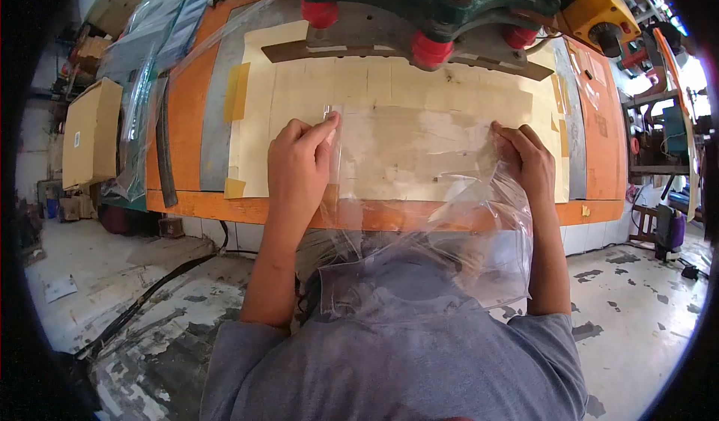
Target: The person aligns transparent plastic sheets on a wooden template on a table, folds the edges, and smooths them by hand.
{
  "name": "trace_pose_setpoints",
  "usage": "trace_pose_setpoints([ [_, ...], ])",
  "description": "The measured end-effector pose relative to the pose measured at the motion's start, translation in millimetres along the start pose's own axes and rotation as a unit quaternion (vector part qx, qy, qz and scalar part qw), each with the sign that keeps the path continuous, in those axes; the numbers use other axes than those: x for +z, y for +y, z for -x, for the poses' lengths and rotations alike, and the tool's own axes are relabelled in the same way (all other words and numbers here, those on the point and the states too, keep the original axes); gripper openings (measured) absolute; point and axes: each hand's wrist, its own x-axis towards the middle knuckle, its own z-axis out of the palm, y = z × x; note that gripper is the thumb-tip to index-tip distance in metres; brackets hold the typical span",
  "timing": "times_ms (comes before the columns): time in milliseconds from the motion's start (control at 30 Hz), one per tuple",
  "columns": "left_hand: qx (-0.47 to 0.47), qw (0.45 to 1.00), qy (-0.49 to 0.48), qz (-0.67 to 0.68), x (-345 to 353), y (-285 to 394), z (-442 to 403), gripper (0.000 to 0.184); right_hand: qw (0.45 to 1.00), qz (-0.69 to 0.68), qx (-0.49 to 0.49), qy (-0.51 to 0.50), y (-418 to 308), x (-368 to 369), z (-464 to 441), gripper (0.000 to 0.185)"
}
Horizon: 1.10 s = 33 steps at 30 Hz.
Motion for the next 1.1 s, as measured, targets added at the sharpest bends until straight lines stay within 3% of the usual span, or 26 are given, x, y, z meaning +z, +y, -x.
trace_pose_setpoints([
  [200, 0.03, 0.999, 0.017, -0.002, 12, -1, -9, 0.031, 0.999, -0.009, 0.032, 0.008, 12, 4, -9, 0.029],
  [500, 0.057, 0.997, 0.042, -0.011, 36, -6, -57, 0.03, 0.999, -0.046, -0.009, 0.017, 31, 0, -44, 0.034],
  [633, 0.031, 0.998, 0.037, -0.029, 37, -3, -64, 0.03, 0.976, -0.214, -0.024, -0.021, 56, 13, -52, 0.033],
  [700, 0.03, 0.998, 0.041, -0.029, 38, -3, -63, 0.032, 0.994, -0.081, -0.046, 0.057, 41, 11, -51, 0.038],
  [833, 0.028, 0.996, 0.047, -0.067, 40, -2, -62, 0.039, 0.985, -0.163, -0.005, 0.055, 40, 12, -50, 0.033],
  [1100, 0.024, 0.996, 0.039, -0.071, 40, -3, -63, 0.039, 0.999, -0.016, 0.005, 0.039, 51, 15, -54, 0.031],
])
